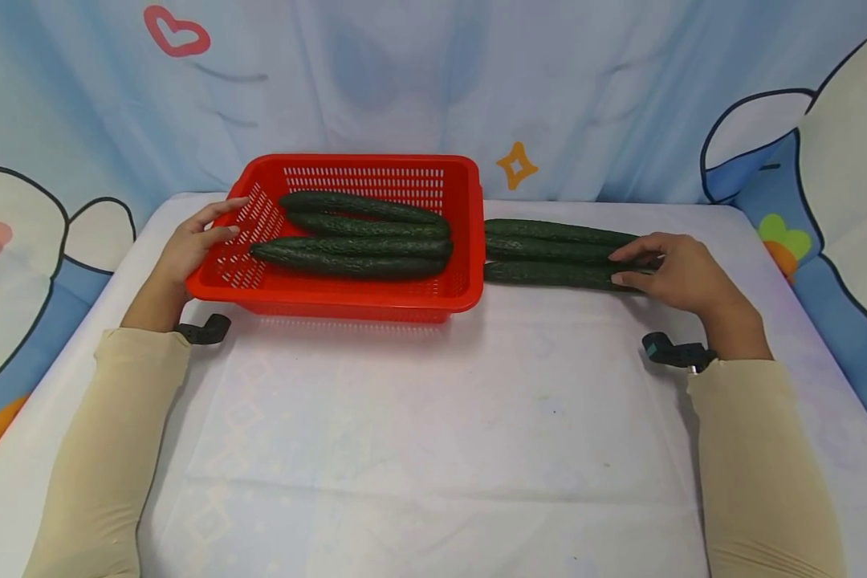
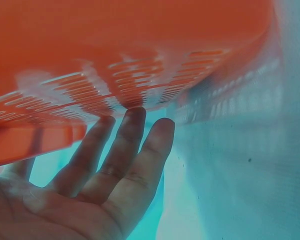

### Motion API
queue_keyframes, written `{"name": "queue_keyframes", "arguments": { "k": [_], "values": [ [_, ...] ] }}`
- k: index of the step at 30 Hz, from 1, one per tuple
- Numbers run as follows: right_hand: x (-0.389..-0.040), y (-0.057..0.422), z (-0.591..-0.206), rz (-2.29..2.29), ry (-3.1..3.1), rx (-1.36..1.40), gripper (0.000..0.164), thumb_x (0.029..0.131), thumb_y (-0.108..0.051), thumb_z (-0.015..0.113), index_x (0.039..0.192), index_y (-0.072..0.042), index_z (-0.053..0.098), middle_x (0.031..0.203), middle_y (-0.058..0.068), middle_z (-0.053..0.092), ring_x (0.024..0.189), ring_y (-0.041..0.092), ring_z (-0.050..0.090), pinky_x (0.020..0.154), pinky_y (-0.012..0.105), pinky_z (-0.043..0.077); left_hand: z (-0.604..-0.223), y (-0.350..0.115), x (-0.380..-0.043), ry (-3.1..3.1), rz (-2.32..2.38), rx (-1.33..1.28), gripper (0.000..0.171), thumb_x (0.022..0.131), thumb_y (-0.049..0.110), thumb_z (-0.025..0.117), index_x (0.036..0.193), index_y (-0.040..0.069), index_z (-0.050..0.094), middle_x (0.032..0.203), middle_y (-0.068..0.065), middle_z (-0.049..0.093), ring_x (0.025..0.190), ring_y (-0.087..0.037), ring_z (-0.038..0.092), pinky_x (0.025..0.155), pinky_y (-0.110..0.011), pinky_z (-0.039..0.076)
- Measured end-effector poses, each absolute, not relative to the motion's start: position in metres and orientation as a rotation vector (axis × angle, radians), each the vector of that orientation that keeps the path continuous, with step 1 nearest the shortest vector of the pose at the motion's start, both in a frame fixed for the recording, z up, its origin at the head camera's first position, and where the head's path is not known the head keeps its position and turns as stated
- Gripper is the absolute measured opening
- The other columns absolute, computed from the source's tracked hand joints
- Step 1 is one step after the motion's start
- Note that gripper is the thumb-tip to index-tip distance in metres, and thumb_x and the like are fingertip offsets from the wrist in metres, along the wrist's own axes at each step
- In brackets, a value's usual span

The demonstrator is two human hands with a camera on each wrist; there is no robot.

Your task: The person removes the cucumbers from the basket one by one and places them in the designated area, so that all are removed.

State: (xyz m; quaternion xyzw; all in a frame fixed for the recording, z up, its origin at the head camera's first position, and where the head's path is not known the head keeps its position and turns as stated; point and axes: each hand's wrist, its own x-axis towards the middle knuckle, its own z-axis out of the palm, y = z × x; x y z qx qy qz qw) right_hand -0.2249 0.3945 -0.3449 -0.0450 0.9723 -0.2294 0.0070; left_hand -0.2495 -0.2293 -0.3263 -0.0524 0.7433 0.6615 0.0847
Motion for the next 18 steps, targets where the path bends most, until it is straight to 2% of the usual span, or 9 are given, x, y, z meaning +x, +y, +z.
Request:
{"name": "queue_keyframes", "arguments": {
  "k": [2, 4, 11, 18],
  "values": [
    [-0.224, 0.391, -0.342, -0.719, 3.052, -0.185, 0.043, 0.089, -0.035, 0.072, 0.12, -0.006, 0.068, 0.12, 0.025, 0.062, 0.111, 0.045, 0.055, 0.089, 0.061, 0.045, -0.327, -0.229, -0.249, 2.215, 1.975, -0.155, 0.048, 0.101, 0.019, 0.051, 0.146, 0.035, 0.046, 0.155, -0.009, 0.032, 0.132, -0.029, 0.044, 0.083, -0.026, 0.057],
    [-0.222, 0.386, -0.338, -0.707, 3.078, -0.233, 0.039, 0.09, -0.033, 0.071, 0.118, -0.006, 0.068, 0.118, 0.024, 0.064, 0.11, 0.044, 0.056, 0.087, 0.059, 0.046, -0.327, -0.229, -0.249, 2.212, 1.98, -0.154, 0.048, 0.101, 0.019, 0.051, 0.146, 0.034, 0.046, 0.155, -0.009, 0.032, 0.131, -0.029, 0.044, 0.08, -0.024, 0.058],
    [-0.214, 0.35, -0.322, -0.713, 3.164, -0.404, 0.026, 0.092, -0.024, 0.069, 0.111, -0.007, 0.071, 0.11, 0.02, 0.068, 0.106, 0.045, 0.062, 0.082, 0.057, 0.047, -0.325, -0.229, -0.248, 2.231, 1.965, -0.138, 0.048, 0.101, 0.02, 0.051, 0.148, 0.033, 0.045, 0.156, -0.008, 0.032, 0.133, -0.029, 0.043, 0.09, -0.031, 0.053],
    [-0.203, 0.296, -0.315, -0.759, 3.226, -0.595, 0.016, 0.09, -0.015, 0.072, 0.103, -0.006, 0.074, 0.101, 0.017, 0.071, 0.101, 0.04, 0.064, 0.086, 0.058, 0.049, -0.324, -0.229, -0.249, 2.229, 1.961, -0.128, 0.048, 0.101, 0.02, 0.05, 0.148, 0.032, 0.045, 0.156, -0.008, 0.032, 0.133, -0.029, 0.043, 0.091, -0.031, 0.054]
  ]
}}
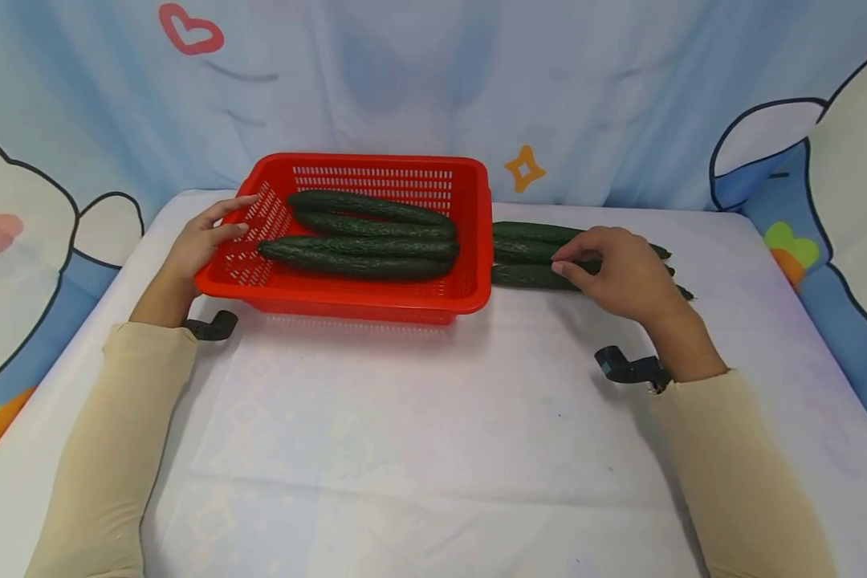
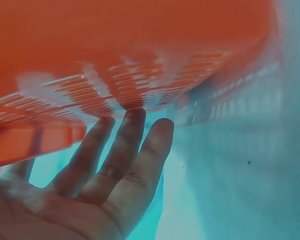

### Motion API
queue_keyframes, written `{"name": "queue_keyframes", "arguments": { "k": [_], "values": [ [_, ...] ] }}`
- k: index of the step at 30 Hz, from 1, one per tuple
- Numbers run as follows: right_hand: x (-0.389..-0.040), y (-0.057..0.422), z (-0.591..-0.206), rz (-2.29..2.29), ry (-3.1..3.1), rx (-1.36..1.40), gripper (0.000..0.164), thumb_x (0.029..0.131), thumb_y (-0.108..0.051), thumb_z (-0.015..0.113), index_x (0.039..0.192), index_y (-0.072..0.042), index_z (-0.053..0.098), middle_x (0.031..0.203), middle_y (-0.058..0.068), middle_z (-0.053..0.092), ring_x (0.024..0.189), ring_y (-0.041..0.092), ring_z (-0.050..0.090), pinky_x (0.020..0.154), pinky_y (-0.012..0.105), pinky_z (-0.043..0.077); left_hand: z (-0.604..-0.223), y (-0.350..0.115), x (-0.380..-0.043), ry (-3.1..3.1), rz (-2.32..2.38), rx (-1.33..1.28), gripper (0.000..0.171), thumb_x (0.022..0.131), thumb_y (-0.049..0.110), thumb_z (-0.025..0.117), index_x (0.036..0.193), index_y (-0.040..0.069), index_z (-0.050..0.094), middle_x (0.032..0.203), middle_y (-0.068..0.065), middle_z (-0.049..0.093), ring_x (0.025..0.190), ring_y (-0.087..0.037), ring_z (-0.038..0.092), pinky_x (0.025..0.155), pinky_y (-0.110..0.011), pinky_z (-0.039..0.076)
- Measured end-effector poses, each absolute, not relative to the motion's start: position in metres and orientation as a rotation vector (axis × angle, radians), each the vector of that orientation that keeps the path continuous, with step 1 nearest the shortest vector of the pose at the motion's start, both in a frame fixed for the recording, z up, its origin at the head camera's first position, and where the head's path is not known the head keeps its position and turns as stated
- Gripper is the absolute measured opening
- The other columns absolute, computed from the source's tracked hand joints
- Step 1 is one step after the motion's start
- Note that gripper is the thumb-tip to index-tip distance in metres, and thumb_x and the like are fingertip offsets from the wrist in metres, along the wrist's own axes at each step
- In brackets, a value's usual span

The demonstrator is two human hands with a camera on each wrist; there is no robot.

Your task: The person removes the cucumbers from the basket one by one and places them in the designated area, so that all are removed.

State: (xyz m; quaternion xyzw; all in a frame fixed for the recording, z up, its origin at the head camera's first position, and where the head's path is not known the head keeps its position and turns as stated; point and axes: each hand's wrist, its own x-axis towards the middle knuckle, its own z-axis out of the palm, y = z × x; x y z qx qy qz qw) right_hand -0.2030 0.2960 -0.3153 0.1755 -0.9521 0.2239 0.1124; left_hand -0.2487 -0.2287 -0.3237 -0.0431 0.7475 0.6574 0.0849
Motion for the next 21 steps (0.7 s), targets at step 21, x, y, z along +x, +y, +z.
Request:
{"name": "queue_keyframes", "arguments": {
  "k": [21],
  "values": [
    [-0.209, 0.176, -0.3, 0.586, -2.646, 0.881, 0.011, 0.084, -0.008, 0.075, 0.095, -0.007, 0.074, 0.09, 0.01, 0.071, 0.094, 0.028, 0.057, 0.08, 0.044, 0.05, -0.33, -0.231, -0.255, 2.19, 2.047, -0.096, 0.046, 0.101, 0.016, 0.05, 0.145, 0.03, 0.049, 0.154, -0.01, 0.036, 0.131, -0.033, 0.047, 0.09, -0.035, 0.054]
  ]
}}
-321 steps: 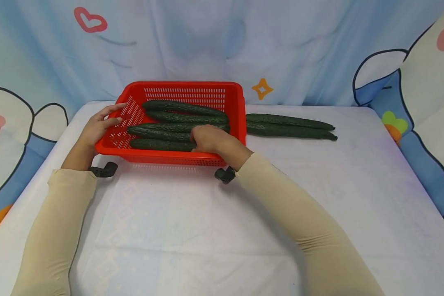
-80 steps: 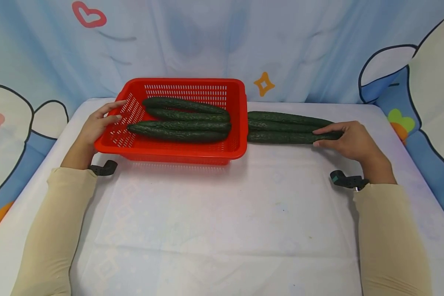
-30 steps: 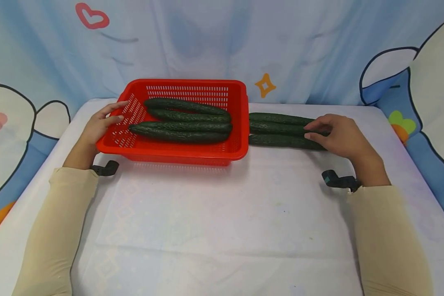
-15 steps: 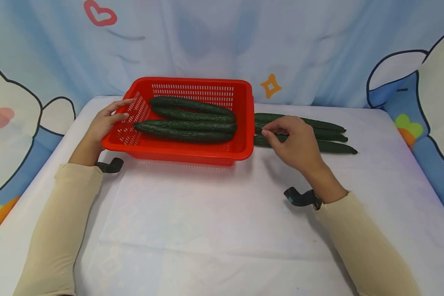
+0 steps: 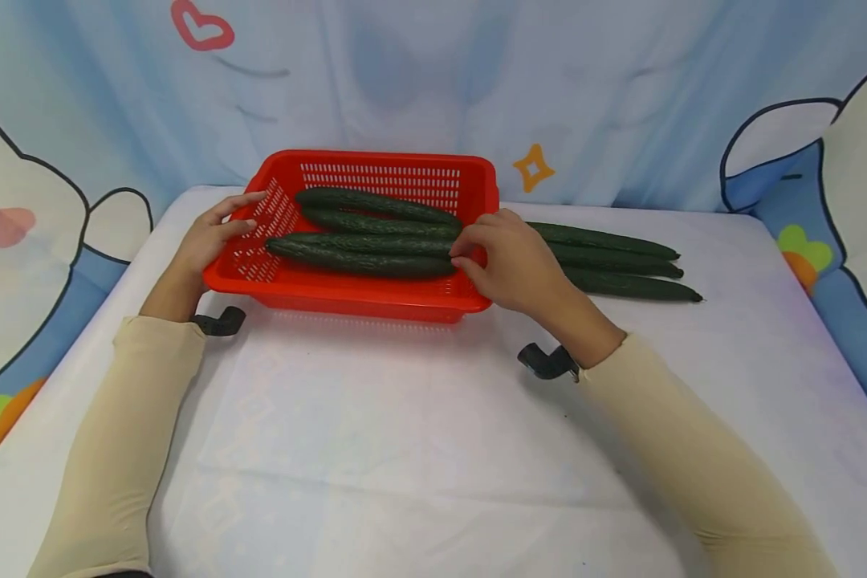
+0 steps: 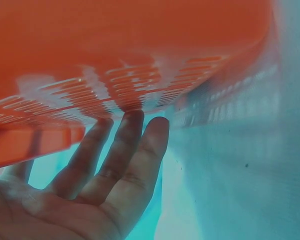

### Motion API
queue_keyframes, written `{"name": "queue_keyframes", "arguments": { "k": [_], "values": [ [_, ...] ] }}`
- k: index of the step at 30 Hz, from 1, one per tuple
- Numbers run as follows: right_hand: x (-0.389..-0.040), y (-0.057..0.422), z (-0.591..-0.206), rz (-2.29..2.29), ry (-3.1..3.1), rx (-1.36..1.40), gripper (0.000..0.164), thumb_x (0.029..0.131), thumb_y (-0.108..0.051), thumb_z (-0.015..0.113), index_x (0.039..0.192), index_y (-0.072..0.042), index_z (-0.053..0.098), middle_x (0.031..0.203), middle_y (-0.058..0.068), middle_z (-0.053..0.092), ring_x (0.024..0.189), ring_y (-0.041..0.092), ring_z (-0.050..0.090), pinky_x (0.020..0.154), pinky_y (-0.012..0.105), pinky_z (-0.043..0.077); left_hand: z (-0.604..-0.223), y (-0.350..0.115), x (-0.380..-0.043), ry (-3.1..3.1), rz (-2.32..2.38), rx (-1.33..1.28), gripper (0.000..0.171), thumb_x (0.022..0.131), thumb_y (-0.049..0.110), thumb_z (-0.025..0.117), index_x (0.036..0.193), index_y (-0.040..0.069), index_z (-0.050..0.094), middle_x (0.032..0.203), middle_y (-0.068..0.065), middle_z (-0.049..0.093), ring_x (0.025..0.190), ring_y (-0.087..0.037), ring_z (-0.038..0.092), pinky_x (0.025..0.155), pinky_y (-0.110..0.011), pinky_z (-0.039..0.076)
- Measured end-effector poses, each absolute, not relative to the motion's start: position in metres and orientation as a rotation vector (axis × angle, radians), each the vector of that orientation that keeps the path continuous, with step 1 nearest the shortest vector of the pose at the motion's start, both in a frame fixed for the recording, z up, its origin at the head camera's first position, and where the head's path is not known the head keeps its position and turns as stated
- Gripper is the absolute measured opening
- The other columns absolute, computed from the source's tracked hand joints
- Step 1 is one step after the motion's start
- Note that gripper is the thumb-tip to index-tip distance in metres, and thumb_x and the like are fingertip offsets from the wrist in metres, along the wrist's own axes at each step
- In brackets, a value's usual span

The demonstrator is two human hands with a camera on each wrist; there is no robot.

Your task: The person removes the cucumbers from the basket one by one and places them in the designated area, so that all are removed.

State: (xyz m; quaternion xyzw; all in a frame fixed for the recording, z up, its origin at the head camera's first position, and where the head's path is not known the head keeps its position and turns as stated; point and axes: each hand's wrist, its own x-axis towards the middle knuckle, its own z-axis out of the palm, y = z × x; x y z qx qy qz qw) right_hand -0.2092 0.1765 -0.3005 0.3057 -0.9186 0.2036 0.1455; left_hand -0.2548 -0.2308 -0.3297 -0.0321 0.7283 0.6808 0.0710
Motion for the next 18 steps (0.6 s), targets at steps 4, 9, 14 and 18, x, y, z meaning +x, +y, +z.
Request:
{"name": "queue_keyframes", "arguments": {
  "k": [4, 9, 14, 18],
  "values": [
    [-0.226, 0.164, -0.296, 0.493, -2.781, 0.943, 0.013, 0.086, -0.013, 0.075, 0.097, -0.007, 0.074, 0.095, 0.01, 0.07, 0.097, 0.028, 0.057, 0.085, 0.045, 0.051, -0.33, -0.231, -0.254, 2.199, 2.038, -0.106, 0.046, 0.101, 0.016, 0.05, 0.145, 0.03, 0.049, 0.154, -0.009, 0.036, 0.131, -0.033, 0.047, 0.089, -0.036, 0.054],
    [-0.245, 0.15, -0.298, 0.452, -2.935, 0.958, 0.02, 0.088, -0.013, 0.073, 0.106, -0.005, 0.072, 0.098, 0.01, 0.071, 0.091, 0.025, 0.063, 0.083, 0.042, 0.056, -0.33, -0.231, -0.254, 2.199, 2.027, -0.104, 0.046, 0.102, 0.017, 0.05, 0.145, 0.03, 0.049, 0.155, -0.009, 0.035, 0.131, -0.032, 0.046, 0.09, -0.037, 0.053],
    [-0.259, 0.136, -0.304, 0.254, -3.074, 0.868, 0.035, 0.09, -0.02, 0.072, 0.121, -0.005, 0.064, 0.107, 0.014, 0.07, 0.095, 0.026, 0.065, 0.087, 0.043, 0.058, -0.33, -0.23, -0.254, 2.209, 2.015, -0.109, 0.046, 0.102, 0.018, 0.05, 0.146, 0.031, 0.048, 0.155, -0.009, 0.035, 0.131, -0.032, 0.046, 0.092, -0.038, 0.052],
    [-0.262, 0.13, -0.303, 0.053, -3.136, 0.807, 0.054, 0.089, -0.03, 0.073, 0.134, -0.007, 0.056, 0.119, 0.017, 0.067, 0.104, 0.03, 0.064, 0.093, 0.046, 0.056, -0.328, -0.23, -0.254, 2.205, 2.017, -0.11, 0.046, 0.101, 0.019, 0.051, 0.145, 0.031, 0.049, 0.155, -0.009, 0.035, 0.131, -0.031, 0.046, 0.093, -0.038, 0.051]
  ]
}}
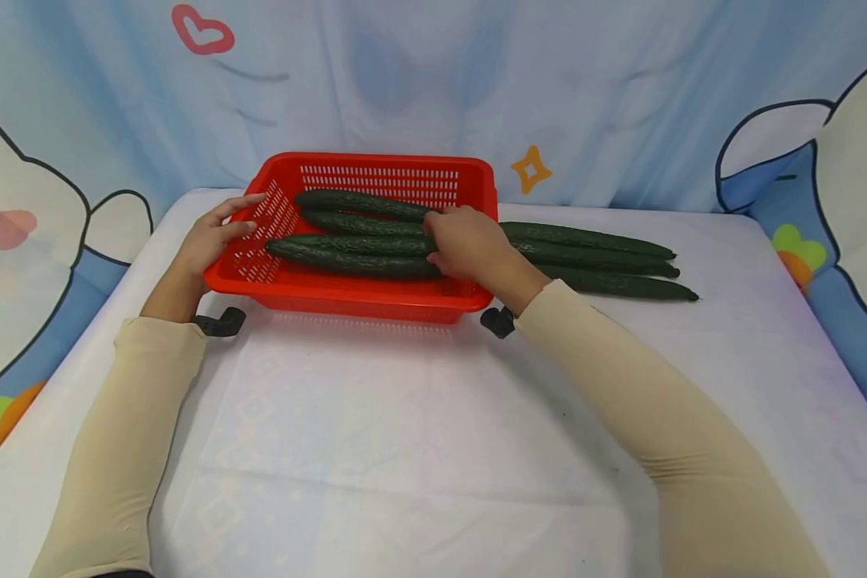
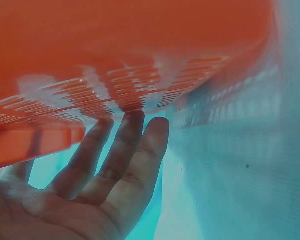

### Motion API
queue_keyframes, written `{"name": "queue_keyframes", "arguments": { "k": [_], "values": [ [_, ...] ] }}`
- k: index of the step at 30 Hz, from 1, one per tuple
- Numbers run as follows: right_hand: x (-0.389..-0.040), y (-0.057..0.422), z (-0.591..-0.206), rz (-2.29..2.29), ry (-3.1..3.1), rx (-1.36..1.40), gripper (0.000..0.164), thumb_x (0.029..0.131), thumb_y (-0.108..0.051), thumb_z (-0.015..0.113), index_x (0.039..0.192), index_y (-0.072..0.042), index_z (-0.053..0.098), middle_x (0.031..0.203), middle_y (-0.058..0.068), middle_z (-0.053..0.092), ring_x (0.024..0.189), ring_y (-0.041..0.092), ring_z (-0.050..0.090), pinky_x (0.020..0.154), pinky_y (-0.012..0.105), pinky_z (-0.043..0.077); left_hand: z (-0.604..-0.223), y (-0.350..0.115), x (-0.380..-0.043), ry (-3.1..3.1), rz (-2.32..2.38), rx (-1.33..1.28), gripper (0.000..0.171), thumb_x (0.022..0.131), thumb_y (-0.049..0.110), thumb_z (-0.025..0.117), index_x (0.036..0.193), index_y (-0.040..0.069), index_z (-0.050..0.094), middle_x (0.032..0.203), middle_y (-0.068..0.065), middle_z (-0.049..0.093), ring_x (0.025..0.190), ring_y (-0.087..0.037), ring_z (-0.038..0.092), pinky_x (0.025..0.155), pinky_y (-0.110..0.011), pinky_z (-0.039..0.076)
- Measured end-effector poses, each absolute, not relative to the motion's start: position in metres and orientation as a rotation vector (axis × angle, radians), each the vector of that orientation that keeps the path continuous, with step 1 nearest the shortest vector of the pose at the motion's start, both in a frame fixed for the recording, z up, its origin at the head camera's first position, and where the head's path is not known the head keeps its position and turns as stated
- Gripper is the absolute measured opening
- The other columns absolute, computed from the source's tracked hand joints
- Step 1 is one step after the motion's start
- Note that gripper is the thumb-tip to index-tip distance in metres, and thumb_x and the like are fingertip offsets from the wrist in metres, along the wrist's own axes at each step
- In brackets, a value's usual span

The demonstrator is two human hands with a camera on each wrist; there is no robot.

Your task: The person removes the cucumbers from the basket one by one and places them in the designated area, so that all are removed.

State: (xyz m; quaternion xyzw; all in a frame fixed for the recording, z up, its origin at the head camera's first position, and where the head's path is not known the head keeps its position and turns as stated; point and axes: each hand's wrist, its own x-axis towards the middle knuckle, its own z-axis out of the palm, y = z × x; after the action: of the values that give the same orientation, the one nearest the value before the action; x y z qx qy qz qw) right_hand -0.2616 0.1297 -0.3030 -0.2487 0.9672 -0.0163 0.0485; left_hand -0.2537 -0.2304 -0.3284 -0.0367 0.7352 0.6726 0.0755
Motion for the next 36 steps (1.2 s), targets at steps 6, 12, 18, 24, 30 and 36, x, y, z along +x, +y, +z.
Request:
{"name": "queue_keyframes", "arguments": {
  "k": [6, 12, 18, 24, 30, 36],
  "values": [
    [-0.261, 0.126, -0.299, 0.224, 2.866, -0.772, 0.073, 0.088, -0.041, 0.07, 0.149, -0.01, 0.042, 0.115, 0.015, 0.07, 0.116, 0.035, 0.061, 0.102, 0.049, 0.05, -0.328, -0.23, -0.253, 2.203, 2.027, -0.116, 0.046, 0.101, 0.019, 0.052, 0.145, 0.032, 0.049, 0.154, -0.009, 0.036, 0.13, -0.031, 0.047, 0.091, -0.039, 0.052],
    [-0.263, 0.125, -0.298, 0.32, 2.811, -0.786, 0.076, 0.09, -0.039, 0.068, 0.152, -0.008, 0.036, 0.122, 0.017, 0.067, 0.125, 0.038, 0.053, 0.11, 0.051, 0.043, -0.327, -0.23, -0.253, 2.202, 2.024, -0.121, 0.046, 0.101, 0.018, 0.051, 0.145, 0.032, 0.049, 0.154, -0.009, 0.036, 0.131, -0.032, 0.047, 0.092, -0.039, 0.051],
    [-0.265, 0.122, -0.297, 0.346, 2.788, -0.768, 0.075, 0.088, -0.038, 0.07, 0.148, -0.004, 0.041, 0.139, 0.022, 0.054, 0.128, 0.038, 0.05, 0.113, 0.052, 0.039, -0.328, -0.23, -0.254, 2.195, 2.03, -0.132, 0.046, 0.101, 0.018, 0.052, 0.144, 0.032, 0.05, 0.153, -0.009, 0.037, 0.131, -0.031, 0.048, 0.087, -0.035, 0.055],
    [-0.265, 0.116, -0.298, 0.372, 2.799, -0.717, 0.065, 0.088, -0.038, 0.07, 0.138, -0.002, 0.052, 0.128, 0.022, 0.057, 0.118, 0.037, 0.054, 0.108, 0.052, 0.043, -0.328, -0.23, -0.254, 2.197, 2.023, -0.145, 0.046, 0.101, 0.018, 0.051, 0.144, 0.032, 0.05, 0.153, -0.009, 0.037, 0.13, -0.03, 0.048, 0.087, -0.035, 0.055],
    [-0.264, 0.116, -0.299, 0.42, 2.809, -0.683, 0.062, 0.088, -0.041, 0.069, 0.134, -0.001, 0.057, 0.123, 0.02, 0.058, 0.114, 0.035, 0.055, 0.107, 0.05, 0.044, -0.327, -0.229, -0.254, 2.2, 2.021, -0.145, 0.045, 0.101, 0.018, 0.051, 0.144, 0.033, 0.05, 0.153, -0.009, 0.037, 0.13, -0.03, 0.048, 0.088, -0.036, 0.054],
    [-0.262, 0.117, -0.298, 0.403, 2.815, -0.68, 0.068, 0.083, -0.047, 0.073, 0.129, 0.0, 0.054, 0.112, 0.016, 0.066, 0.103, 0.031, 0.06, 0.099, 0.045, 0.049, -0.326, -0.229, -0.253, 2.198, 2.017, -0.137, 0.046, 0.101, 0.018, 0.051, 0.145, 0.032, 0.048, 0.154, -0.009, 0.036, 0.133, -0.031, 0.046, 0.091, -0.038, 0.052]
  ]
}}
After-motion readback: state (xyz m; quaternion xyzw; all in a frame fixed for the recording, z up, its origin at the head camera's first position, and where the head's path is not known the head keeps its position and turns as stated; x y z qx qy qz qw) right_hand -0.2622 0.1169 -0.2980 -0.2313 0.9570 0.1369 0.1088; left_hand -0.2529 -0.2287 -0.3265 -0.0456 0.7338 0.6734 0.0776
